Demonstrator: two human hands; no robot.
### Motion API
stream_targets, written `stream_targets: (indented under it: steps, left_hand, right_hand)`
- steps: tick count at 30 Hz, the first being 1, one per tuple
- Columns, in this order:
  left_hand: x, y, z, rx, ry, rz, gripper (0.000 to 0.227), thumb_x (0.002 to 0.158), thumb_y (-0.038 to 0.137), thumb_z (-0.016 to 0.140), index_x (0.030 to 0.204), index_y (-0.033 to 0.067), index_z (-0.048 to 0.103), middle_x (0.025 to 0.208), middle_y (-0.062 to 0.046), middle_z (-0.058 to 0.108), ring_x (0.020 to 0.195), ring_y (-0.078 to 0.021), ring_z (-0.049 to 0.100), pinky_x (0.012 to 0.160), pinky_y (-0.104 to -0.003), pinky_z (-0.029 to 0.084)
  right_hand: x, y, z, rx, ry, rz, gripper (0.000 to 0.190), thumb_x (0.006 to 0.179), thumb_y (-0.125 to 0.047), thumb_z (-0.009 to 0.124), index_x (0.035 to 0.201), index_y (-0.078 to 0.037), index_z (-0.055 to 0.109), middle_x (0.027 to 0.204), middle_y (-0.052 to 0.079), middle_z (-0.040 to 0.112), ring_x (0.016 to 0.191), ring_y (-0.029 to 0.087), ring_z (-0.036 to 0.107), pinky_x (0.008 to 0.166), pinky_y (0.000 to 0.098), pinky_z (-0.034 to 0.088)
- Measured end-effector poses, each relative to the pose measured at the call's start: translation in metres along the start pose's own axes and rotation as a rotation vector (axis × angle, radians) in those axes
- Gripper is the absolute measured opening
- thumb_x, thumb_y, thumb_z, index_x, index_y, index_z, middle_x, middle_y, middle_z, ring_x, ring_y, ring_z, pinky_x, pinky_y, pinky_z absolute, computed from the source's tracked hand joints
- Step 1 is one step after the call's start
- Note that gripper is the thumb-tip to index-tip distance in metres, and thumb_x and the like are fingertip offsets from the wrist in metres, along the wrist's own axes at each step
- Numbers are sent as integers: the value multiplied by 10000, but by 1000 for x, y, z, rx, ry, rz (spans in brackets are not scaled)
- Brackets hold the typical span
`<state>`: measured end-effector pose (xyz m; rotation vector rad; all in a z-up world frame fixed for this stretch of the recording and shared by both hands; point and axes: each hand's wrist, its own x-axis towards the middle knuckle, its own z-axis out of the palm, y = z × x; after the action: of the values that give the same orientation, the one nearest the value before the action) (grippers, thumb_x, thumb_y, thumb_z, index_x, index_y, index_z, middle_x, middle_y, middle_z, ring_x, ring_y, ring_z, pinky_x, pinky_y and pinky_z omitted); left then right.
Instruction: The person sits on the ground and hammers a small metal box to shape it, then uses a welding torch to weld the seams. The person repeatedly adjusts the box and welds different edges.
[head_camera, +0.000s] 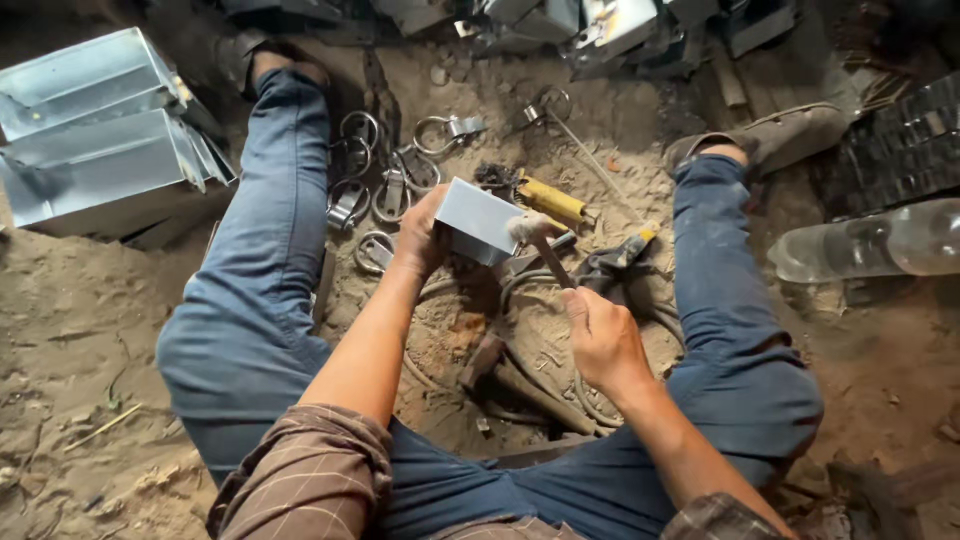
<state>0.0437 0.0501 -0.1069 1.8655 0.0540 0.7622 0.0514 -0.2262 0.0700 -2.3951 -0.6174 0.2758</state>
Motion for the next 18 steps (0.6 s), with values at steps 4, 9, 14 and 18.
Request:
stream_targets:
  steps: [4,9,14,18]
  left_hand:
    - [2,1,-1,45,16,79,390,875,-26,543,1243,64,634,1170,-155,701,1104,-358,698,953,-363,547]
    - [1,-7,2,17,4,68,318,921,-17,562,1209,85,646,1147,-142,708,1091,-340,718,949,-359,565]
    - [4,0,4,88,54,166,301,988,-5,567,1275,64,629,1213,-162,690,1139,-369,689,981,-392,561]
    - [26,29,-6,250,-13,150,420,842,80,677,1252,36,599,1183,-178,658,1130,-387,622,971,-434,493]
  right_hand:
    - [0,9,2,45,-13,59,387,1030,-364,493,928,-21,643,653,250,579,610,430,612,554,500,451]
    - [-8,34,20,64,2,13,435,1078,-374,463,935,-8,649,718,219,626,641,362,628,602,450,485]
    - [-21,68,38,239,53,179,443,1035,-401,478,869,-31,656,636,123,613,574,256,628,571,414,494]
    - [-21,87,40,230,106,241,485,1037,-416,465,798,-28,629,634,121,595,600,251,603,597,411,475]
